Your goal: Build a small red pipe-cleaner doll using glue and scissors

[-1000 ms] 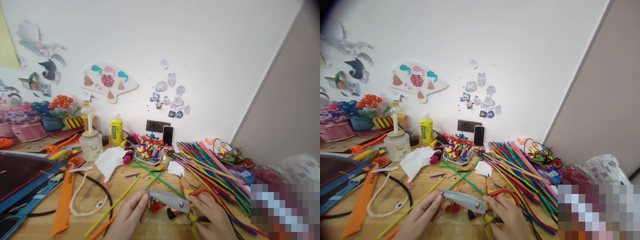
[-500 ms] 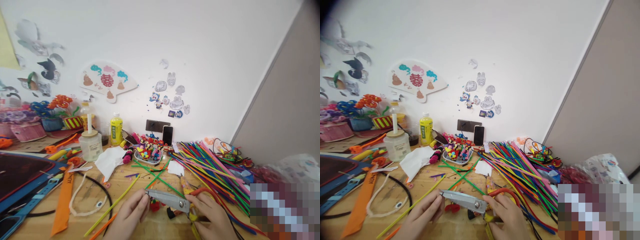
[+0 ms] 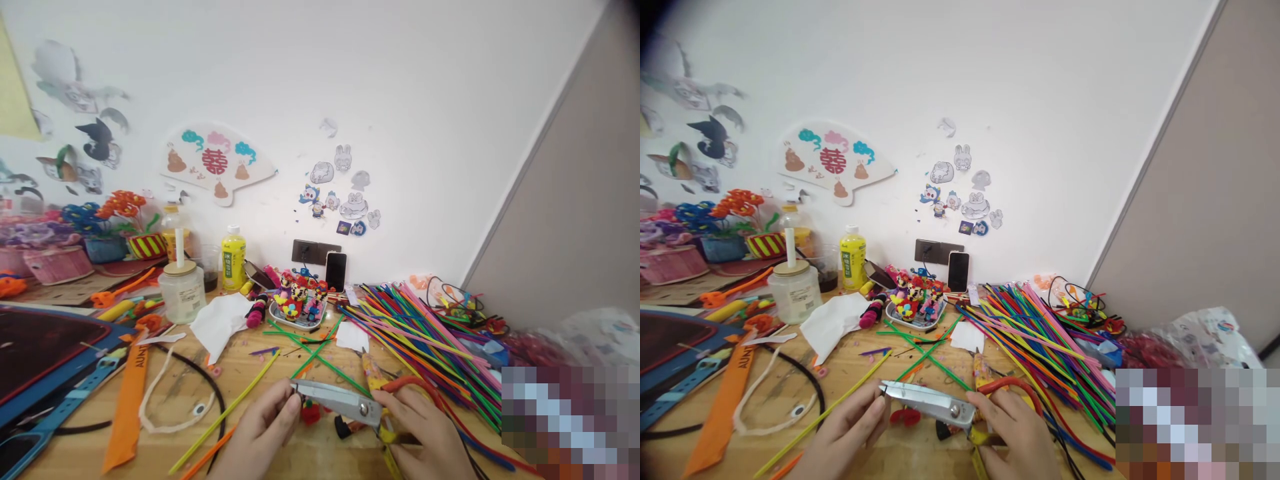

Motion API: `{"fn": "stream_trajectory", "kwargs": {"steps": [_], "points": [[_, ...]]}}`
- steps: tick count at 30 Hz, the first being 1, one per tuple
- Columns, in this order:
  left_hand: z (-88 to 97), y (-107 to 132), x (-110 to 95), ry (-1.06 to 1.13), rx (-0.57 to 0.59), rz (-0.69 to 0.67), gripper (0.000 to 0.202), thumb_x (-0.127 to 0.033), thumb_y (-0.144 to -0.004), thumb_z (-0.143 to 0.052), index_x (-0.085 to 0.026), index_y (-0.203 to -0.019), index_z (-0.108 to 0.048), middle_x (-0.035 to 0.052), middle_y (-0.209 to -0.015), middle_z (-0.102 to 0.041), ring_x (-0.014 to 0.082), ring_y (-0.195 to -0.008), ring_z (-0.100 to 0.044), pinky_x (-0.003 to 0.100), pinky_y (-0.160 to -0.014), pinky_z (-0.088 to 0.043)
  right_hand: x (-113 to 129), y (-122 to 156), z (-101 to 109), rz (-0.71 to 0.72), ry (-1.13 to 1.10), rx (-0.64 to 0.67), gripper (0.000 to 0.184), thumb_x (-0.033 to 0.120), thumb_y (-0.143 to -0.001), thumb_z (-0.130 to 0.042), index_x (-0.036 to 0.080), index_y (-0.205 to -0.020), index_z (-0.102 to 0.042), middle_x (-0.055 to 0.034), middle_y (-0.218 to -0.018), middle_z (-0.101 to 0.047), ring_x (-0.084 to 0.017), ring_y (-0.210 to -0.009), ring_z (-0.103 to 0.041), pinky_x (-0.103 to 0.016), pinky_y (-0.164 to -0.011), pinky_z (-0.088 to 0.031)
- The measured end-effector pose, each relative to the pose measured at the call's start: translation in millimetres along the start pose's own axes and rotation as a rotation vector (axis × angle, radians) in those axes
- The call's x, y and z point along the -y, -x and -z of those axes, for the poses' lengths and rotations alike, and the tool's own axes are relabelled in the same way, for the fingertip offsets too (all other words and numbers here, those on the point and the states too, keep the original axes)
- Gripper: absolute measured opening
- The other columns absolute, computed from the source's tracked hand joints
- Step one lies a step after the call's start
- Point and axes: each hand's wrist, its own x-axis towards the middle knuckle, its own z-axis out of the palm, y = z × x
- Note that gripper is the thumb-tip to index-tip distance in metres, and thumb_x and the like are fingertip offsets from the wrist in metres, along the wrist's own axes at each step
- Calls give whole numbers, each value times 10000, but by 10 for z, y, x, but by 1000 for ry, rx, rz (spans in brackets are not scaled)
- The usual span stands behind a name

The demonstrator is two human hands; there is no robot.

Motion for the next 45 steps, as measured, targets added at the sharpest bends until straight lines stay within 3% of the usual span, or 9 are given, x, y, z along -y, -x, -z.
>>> {"fn": "stream_trajectory", "kwargs": {"steps": [7,22,28,36,41,45], "points": [[-10,-13,-68,-82,-112,-4,385,-520,-796,-457,-199,-587,-497,-48,-551,-435,126,-558,-423,205,-538,-354,-23,45,1,94,146,-63,569,40,-603,-465,213,-1138,-553,-50,-858,-655,-186,-754,-608,-247,-659,-495],[0,2,-128,-199,-94,-17,436,-518,-829,-382,-201,-544,-474,-50,-513,-421,119,-498,-394,207,-480,-320,-38,63,-11,126,237,-74,550,49,-640,-467,211,-1159,-553,-55,-859,-655,-203,-766,-602,-271,-665,-490],[-4,-2,-180,-133,-86,-51,399,-530,-811,-404,-211,-603,-521,-46,-515,-449,138,-520,-434,224,-537,-364,-48,68,-49,-23,84,-18,613,41,-573,-462,235,-1145,-569,-38,-822,-638,-184,-744,-606,-235,-628,-492],[-16,9,-198,-227,-59,-93,403,-500,-838,-370,-195,-627,-527,-38,-549,-441,136,-535,-423,224,-527,-335,15,1,-51,-300,-263,207,652,13,-520,-437,250,-1106,-599,-32,-879,-629,-166,-782,-614,-198,-625,-491],[9,-8,-192,-336,-135,-119,389,-467,-851,-347,-204,-600,-485,-42,-550,-419,138,-535,-427,223,-522,-334,7,-27,5,-326,-309,228,605,31,-541,-497,273,-1083,-612,-15,-919,-634,-177,-838,-614,-220,-705,-491],[67,-59,-178,-414,-285,-119,345,-450,-835,-370,-206,-642,-519,-47,-524,-412,152,-515,-445,226,-503,-348,-77,-3,48,-294,-214,215,639,29,-525,-456,291,-1088,-612,-19,-953,-631,-192,-902,-603,-250,-755,-490]]}}
